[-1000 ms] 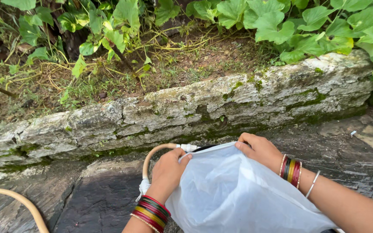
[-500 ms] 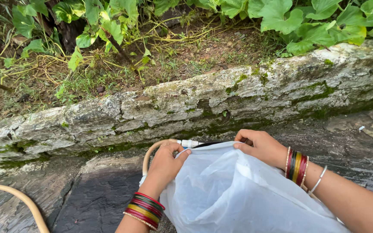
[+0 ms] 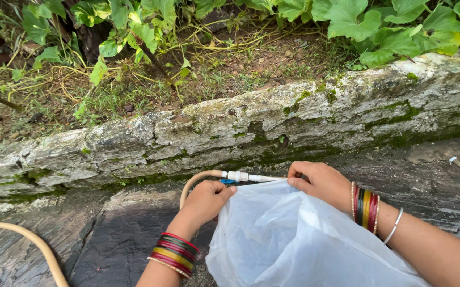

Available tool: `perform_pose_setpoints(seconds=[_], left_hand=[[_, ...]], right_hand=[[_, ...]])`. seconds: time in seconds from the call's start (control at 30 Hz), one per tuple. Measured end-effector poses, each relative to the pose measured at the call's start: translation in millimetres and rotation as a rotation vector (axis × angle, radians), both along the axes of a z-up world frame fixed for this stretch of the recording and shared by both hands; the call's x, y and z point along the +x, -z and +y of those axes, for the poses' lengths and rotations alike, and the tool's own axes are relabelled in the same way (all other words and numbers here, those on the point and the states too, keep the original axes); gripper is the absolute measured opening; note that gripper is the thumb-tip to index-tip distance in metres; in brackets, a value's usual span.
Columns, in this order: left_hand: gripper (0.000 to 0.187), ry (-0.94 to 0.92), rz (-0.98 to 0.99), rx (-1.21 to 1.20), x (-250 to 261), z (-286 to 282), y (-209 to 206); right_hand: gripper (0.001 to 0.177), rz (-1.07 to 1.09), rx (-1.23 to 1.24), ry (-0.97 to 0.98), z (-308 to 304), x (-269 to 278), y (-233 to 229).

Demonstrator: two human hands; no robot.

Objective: The person places a white plastic liner inside a black bucket and secures it by folding the edges over the rim and using a garden hose to weigh it down or hold it in place.

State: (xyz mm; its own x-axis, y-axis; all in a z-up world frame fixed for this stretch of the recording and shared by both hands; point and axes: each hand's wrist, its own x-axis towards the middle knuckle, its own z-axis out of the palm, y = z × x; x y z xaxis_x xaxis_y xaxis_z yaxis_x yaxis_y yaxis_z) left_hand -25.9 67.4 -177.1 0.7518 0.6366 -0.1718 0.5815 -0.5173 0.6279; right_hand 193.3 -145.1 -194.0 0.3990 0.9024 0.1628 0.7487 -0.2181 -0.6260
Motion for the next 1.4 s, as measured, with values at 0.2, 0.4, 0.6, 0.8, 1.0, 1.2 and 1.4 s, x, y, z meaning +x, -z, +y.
perform_pose_setpoints(seconds=[0.2,0.4,0.6,0.8,1.0,1.2,1.4], left_hand=[[0.029,0.035,-0.131,0.027,2.5,-18.3,-14.4],[0.033,0.119,0.035,0.042,-1.4,-37.0,-47.2],[0.026,0.089,-0.218,-0.107,6.9,-19.5,-9.1],[0.017,-0.038,-0.230,-0.354,15.4,-0.3,26.5],[0.023,-0.214,-0.028,-0.357,6.8,12.6,22.7],[0.026,-0.294,-0.094,-0.467,-9.5,20.4,18.4],[0.028,-0.244,-0.062,-0.505,-13.1,13.7,8.6]], right_hand=[[0.046,0.181,-0.130,0.033,-2.9,11.5,-3.1],[0.073,0.037,-0.428,-0.041,-18.6,34.5,-4.6],[0.066,0.328,-0.799,-0.034,-40.2,49.4,-24.0],[0.047,0.668,-0.403,-0.169,-46.1,89.7,-0.4],[0.037,1.245,-0.114,0.025,-42.7,66.1,-18.4],[0.052,1.122,-0.353,-0.078,-69.1,70.9,14.8],[0.060,1.185,-0.632,-0.252,-100.5,74.2,2.1]])
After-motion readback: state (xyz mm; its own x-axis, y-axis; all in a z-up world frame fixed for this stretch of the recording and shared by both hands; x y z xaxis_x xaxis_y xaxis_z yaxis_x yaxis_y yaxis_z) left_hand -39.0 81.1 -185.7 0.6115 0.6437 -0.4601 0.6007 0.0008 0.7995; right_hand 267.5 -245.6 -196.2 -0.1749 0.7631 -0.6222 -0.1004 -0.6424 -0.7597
